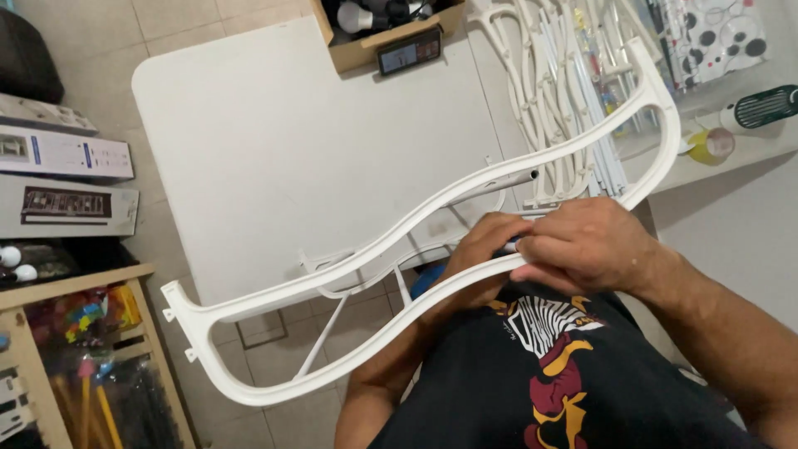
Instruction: Unboxing and assembling a multi-tier shoe rack by connecting metal rods to plastic side supports.
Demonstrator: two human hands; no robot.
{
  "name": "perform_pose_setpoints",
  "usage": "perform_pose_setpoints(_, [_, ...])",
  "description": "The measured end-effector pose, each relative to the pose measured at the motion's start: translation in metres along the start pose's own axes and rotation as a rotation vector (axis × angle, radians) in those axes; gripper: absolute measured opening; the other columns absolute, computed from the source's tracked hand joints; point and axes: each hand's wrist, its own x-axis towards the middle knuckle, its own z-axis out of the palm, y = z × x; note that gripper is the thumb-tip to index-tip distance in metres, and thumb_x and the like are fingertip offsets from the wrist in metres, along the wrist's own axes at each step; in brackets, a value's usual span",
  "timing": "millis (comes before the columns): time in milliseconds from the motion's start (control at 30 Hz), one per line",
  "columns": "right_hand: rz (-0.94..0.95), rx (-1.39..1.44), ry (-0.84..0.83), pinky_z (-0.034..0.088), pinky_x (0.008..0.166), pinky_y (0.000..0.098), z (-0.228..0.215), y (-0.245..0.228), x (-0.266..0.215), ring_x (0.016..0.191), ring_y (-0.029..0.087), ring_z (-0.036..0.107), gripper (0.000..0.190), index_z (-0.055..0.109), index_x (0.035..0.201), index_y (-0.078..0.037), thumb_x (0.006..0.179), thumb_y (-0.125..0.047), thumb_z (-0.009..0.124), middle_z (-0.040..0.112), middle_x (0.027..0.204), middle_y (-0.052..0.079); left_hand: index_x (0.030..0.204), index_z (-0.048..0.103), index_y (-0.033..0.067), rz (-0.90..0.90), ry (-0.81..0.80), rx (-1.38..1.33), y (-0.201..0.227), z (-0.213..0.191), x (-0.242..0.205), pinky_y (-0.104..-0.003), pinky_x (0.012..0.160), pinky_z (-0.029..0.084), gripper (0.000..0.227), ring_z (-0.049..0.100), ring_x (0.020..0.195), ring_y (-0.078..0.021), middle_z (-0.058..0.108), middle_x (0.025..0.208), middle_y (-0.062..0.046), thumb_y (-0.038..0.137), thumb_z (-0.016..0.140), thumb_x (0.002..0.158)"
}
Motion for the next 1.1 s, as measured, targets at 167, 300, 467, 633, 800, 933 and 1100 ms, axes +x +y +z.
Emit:
perform_pose_setpoints(167, [0.026,-0.001,-0.041,0.05,0.051,0.0336,-0.003,-0.001,-0.003,0.055,0.019,0.061,0.031,0.066,0.086,-0.012,0.097,-0.041,0.066,0.063,0.068,0.002,0.122,0.063,-0.0009,0.153,0.166,0.351,0.044,-0.021,-0.07,-0.044,0.076,0.049,0.03,0.059,0.087,-0.0345,0.062,0.101,-0.019,0.022,0.061,0.104])
perform_pose_setpoints(300, [-0.006,-0.011,-0.024,0.049,0.049,0.0336,-0.004,0.001,0.002,0.053,0.017,0.058,0.028,0.063,0.087,-0.013,0.098,-0.039,0.067,0.063,0.068,0.001,0.088,0.062,0.0049,0.044,0.494,0.244,0.01,-0.042,-0.144,-0.034,0.052,0.038,0.011,0.049,0.056,-0.0174,0.056,0.069,-0.004,0.014,0.055,0.088])
perform_pose_setpoints(467, [-0.054,-0.007,0.002,0.048,0.046,0.0326,0.0,0.006,0.0,0.05,0.017,0.056,0.029,0.063,0.084,-0.012,0.097,-0.037,0.068,0.061,0.065,0.002,0.08,0.055,0.0094,-0.085,0.785,0.457,-0.014,-0.07,-0.123,-0.035,0.077,0.047,0.047,0.045,0.069,-0.0179,0.048,0.073,-0.004,0.048,0.046,0.104])
perform_pose_setpoints(633, [-0.077,-0.039,0.026,0.045,0.044,0.0313,0.0,0.0,0.0,0.048,0.017,0.053,0.031,0.062,0.081,-0.013,0.097,-0.038,0.069,0.059,0.063,0.0,0.137,0.055,0.0069,-0.16,0.415,0.334,0.031,-0.097,-0.032,-0.047,0.123,0.038,0.064,0.05,0.138,-0.0296,0.053,0.141,-0.013,0.062,0.039,0.108])
perform_pose_setpoints(800, [-0.081,-0.015,0.053,0.05,0.044,0.0309,0.003,0.0,-0.008,0.048,0.015,0.057,0.029,0.064,0.08,-0.013,0.097,-0.037,0.068,0.062,0.061,0.0,0.11,0.067,0.009,-0.211,-0.067,-0.069,0.019,-0.108,0.004,-0.038,0.088,0.055,0.071,0.069,0.089,-0.0206,0.071,0.095,-0.006,0.074,0.039,0.103])
perform_pose_setpoints(933, [-0.046,-0.006,0.049,0.045,0.045,0.0315,-0.002,-0.003,-0.013,0.047,0.016,0.052,0.03,0.063,0.08,-0.013,0.096,-0.037,0.069,0.061,0.064,0.001,0.119,0.064,0.0051,-0.115,-0.173,-0.317,0.003,-0.107,-0.002,-0.038,0.084,0.055,0.062,0.06,0.075,-0.0166,0.062,0.082,-0.003,0.064,0.05,0.106])
perform_pose_setpoints(1100, [-0.047,-0.014,0.063,0.046,0.043,0.0293,0.003,-0.002,-0.021,0.046,0.012,0.051,0.031,0.062,0.078,-0.015,0.097,-0.04,0.066,0.057,0.059,-0.001,0.098,0.07,0.0024,-0.138,0.028,-0.326,-0.029,-0.093,-0.017,-0.025,0.052,0.032,0.05,0.035,0.054,-0.0091,0.052,0.066,0.0,0.052,0.062,0.102])
